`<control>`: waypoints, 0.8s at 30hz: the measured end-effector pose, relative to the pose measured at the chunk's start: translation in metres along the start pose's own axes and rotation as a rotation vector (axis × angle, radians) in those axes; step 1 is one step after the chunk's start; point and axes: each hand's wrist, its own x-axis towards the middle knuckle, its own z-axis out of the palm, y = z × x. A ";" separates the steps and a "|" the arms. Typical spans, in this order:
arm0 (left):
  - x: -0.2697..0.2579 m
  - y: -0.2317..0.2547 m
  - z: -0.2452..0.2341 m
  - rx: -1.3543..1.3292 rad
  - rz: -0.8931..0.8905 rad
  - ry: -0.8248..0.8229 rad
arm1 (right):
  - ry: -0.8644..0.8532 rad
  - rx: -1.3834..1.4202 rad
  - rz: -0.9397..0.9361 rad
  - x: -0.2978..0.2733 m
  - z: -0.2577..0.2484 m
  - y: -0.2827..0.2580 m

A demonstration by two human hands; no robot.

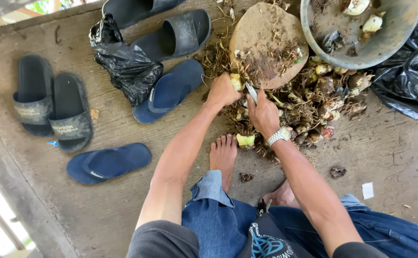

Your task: A person uses a small knife to peel and slice a pile of bulbs or rhizomes on a wooden surface.

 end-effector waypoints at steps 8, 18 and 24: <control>-0.010 0.002 -0.001 -0.022 -0.013 0.001 | 0.012 -0.082 -0.016 0.000 0.023 0.021; -0.008 0.006 -0.002 0.026 -0.011 0.049 | 0.025 -0.099 0.027 0.003 0.024 0.011; -0.007 -0.001 0.001 -0.002 -0.022 0.020 | -0.001 -0.103 0.085 -0.014 0.033 0.026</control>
